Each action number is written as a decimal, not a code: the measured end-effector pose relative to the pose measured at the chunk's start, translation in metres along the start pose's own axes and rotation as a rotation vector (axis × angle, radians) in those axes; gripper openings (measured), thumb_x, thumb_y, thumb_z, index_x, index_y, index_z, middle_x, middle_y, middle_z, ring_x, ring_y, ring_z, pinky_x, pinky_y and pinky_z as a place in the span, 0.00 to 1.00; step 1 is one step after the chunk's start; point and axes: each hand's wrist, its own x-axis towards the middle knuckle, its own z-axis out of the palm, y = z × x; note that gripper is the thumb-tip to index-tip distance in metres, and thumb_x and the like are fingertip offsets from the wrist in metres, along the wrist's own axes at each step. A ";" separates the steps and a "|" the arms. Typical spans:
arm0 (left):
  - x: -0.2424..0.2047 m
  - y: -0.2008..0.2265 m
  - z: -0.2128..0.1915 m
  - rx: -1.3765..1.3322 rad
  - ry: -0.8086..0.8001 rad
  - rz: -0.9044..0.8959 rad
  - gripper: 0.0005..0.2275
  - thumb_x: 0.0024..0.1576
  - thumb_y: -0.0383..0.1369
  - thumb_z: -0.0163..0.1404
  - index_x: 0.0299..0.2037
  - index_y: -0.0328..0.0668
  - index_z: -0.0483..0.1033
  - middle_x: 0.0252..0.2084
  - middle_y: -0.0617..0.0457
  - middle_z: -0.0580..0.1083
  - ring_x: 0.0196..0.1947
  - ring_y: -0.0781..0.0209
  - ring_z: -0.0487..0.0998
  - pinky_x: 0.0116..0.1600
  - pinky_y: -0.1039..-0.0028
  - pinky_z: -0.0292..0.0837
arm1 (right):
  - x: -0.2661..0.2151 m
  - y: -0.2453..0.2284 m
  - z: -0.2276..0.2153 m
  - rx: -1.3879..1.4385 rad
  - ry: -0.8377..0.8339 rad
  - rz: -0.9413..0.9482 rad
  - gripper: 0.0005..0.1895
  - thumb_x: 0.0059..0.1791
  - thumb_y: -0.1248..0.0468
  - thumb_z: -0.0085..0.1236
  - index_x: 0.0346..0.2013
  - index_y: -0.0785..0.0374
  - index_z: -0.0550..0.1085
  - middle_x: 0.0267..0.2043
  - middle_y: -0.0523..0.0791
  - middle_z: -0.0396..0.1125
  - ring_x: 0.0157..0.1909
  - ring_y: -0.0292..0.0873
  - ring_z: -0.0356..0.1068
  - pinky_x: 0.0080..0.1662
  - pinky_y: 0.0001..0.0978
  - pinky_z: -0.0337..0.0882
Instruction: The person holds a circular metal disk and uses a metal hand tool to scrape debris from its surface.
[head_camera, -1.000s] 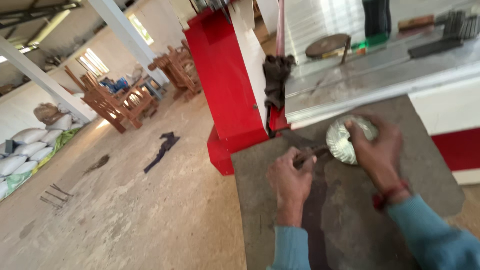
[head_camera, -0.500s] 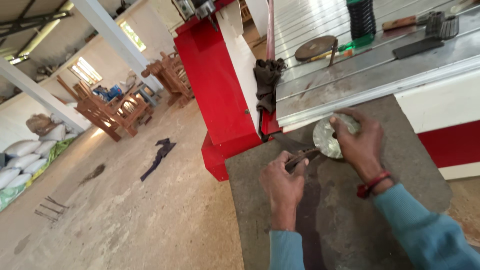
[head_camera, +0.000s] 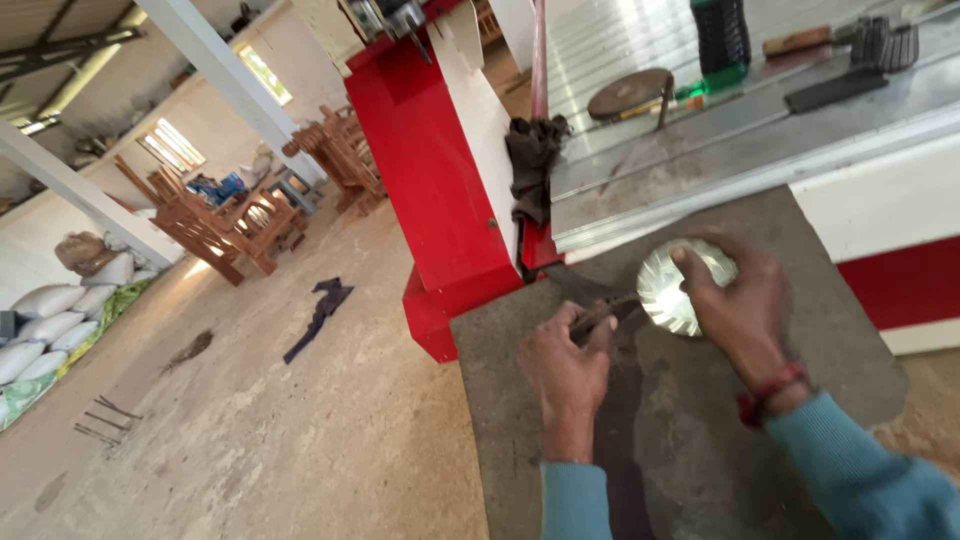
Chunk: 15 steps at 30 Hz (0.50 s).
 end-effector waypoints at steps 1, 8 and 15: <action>-0.003 -0.001 0.001 0.000 0.005 -0.012 0.09 0.51 0.37 0.64 0.27 0.43 0.80 0.23 0.53 0.80 0.24 0.58 0.81 0.35 0.64 0.71 | -0.001 0.000 0.004 -0.049 -0.001 0.003 0.15 0.50 0.58 0.64 0.48 0.62 0.80 0.39 0.51 0.78 0.35 0.43 0.79 0.39 0.36 0.76; 0.000 0.001 0.001 -0.055 0.017 0.001 0.08 0.50 0.37 0.63 0.28 0.44 0.81 0.23 0.54 0.80 0.23 0.61 0.82 0.34 0.65 0.71 | 0.004 -0.002 0.005 -0.006 0.076 -0.159 0.15 0.50 0.59 0.65 0.48 0.64 0.81 0.42 0.52 0.77 0.39 0.44 0.78 0.39 0.34 0.77; -0.002 0.001 -0.002 0.009 -0.002 -0.029 0.09 0.51 0.37 0.65 0.29 0.42 0.81 0.23 0.51 0.79 0.23 0.56 0.80 0.34 0.63 0.69 | 0.022 -0.003 0.022 -0.149 0.080 -0.213 0.13 0.51 0.62 0.67 0.47 0.66 0.81 0.39 0.55 0.77 0.40 0.45 0.79 0.42 0.35 0.74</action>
